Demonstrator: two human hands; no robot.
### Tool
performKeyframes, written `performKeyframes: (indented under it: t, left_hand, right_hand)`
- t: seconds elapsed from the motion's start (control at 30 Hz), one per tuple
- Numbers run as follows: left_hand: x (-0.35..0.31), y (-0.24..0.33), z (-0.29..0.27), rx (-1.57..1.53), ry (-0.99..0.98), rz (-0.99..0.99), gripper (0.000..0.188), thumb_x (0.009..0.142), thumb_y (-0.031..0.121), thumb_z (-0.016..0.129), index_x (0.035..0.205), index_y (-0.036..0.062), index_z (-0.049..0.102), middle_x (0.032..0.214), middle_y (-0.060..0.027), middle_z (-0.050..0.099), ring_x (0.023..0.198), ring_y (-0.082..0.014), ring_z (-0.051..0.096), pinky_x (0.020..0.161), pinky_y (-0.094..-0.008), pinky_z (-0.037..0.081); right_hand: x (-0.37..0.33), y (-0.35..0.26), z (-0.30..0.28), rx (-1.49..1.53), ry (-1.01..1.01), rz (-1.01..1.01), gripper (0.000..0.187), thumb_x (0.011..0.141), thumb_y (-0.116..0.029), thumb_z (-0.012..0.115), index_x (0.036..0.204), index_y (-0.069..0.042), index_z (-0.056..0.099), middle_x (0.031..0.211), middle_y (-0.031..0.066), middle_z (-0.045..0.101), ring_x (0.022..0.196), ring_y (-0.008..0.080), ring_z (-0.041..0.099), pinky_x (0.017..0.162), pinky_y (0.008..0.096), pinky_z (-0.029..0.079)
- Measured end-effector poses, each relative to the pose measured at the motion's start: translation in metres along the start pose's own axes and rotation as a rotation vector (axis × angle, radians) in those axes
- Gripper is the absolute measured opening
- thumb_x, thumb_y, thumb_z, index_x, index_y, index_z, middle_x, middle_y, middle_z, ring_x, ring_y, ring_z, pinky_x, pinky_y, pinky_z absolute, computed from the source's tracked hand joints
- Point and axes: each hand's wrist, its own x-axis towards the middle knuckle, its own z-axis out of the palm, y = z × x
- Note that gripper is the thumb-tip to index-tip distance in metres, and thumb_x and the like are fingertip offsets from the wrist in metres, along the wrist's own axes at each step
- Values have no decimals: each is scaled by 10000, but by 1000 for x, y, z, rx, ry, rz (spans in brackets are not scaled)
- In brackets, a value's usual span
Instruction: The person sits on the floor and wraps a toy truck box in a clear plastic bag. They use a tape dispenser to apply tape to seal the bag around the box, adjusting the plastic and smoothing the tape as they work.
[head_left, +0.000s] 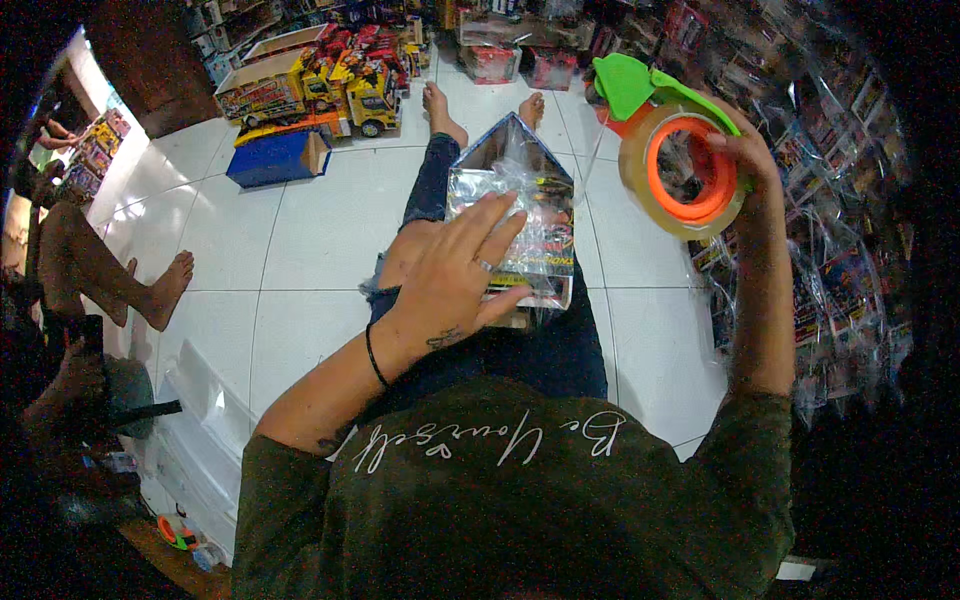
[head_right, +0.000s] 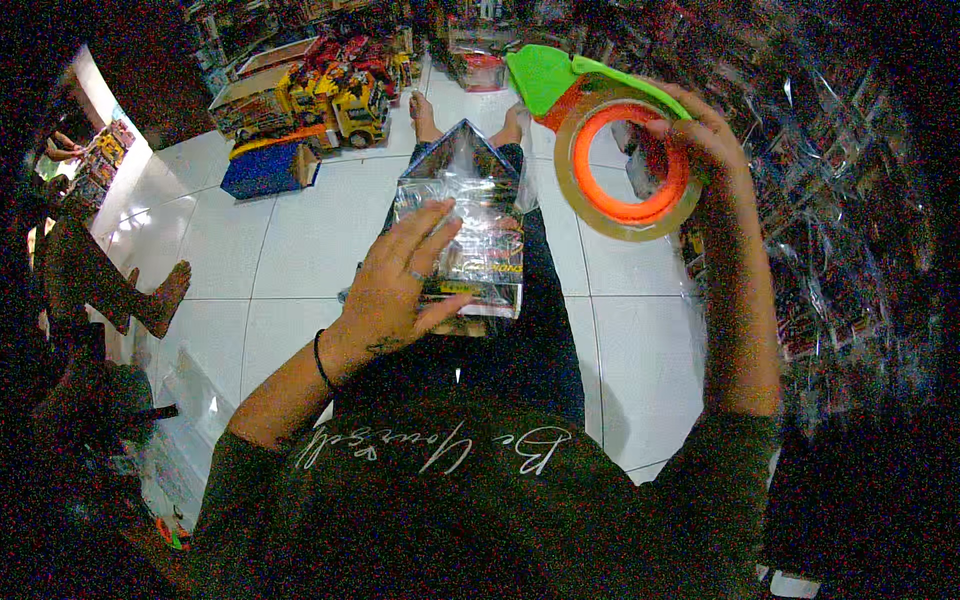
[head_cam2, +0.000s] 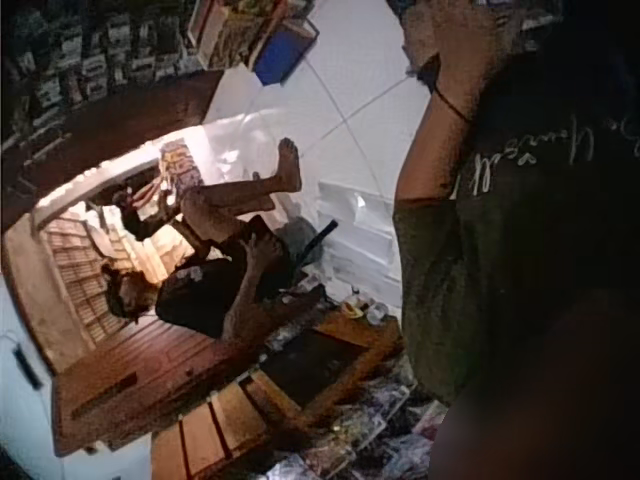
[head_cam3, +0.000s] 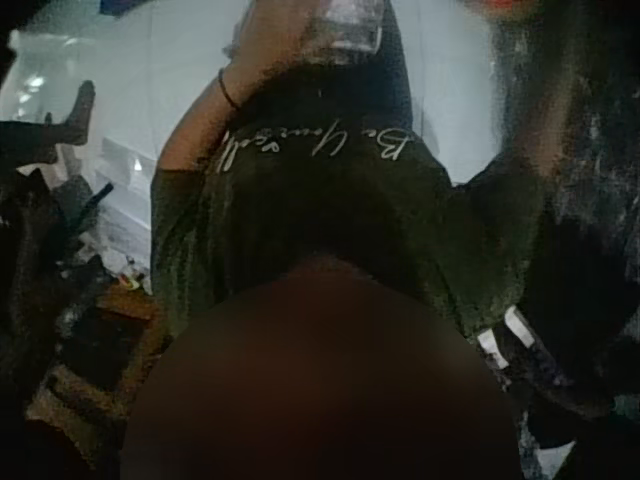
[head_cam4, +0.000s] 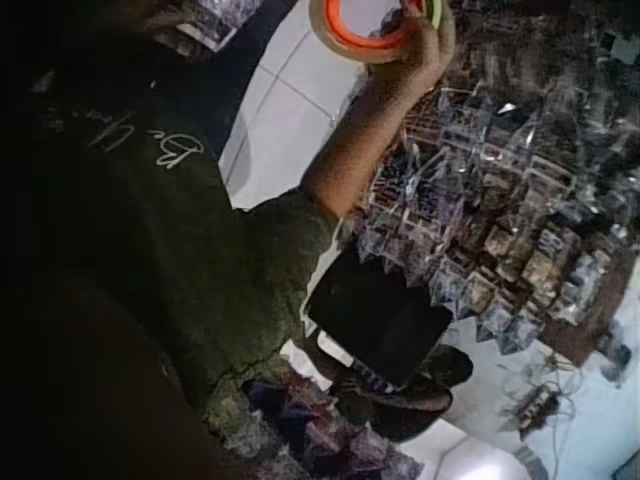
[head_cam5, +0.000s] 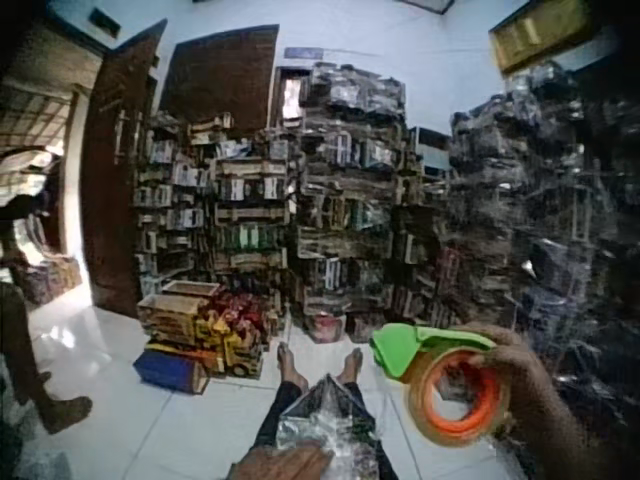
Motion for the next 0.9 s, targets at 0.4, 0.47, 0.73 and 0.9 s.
performKeyframes:
  t: [0.4, 0.47, 0.73, 0.9]
  left_hand:
    - [73, 27, 20, -126, 221, 5, 890, 645, 346, 754, 1352, 11, 331, 1254, -184, 419, 1183, -337, 386, 1021, -453, 285]
    - [86, 33, 28, -165, 265, 24, 856, 661, 329, 746, 1348, 16, 342, 1217, -183, 439, 1154, -328, 408, 1010, -451, 290]
    - [101, 17, -5, -690, -8, -44, 139, 831, 186, 642, 890, 65, 612, 924, -31, 652, 1025, -189, 585, 1033, -421, 272]
    - [113, 8, -50, -516, -481, 72, 174, 846, 170, 621, 968, 48, 597, 894, -56, 655, 971, -187, 598, 886, -352, 436]
  right_hand:
    - [-58, -85, -27, -425, 118, -418, 506, 698, -114, 630, 1170, 48, 550, 1195, 135, 566, 1120, 221, 533, 990, 326, 381]
    - [-69, -89, -52, -315, 152, -355, 533, 703, -120, 626, 1199, 49, 528, 1211, 138, 558, 1129, 224, 527, 997, 333, 375]
    - [-109, -66, -145, -325, 326, -14, 618, 715, -92, 641, 1285, 37, 440, 1225, 161, 544, 1107, 262, 548, 971, 374, 431]
    - [-140, -35, -150, -170, 182, 110, 805, 636, -278, 691, 1307, 54, 395, 1226, 163, 532, 1074, 263, 561, 950, 378, 439]
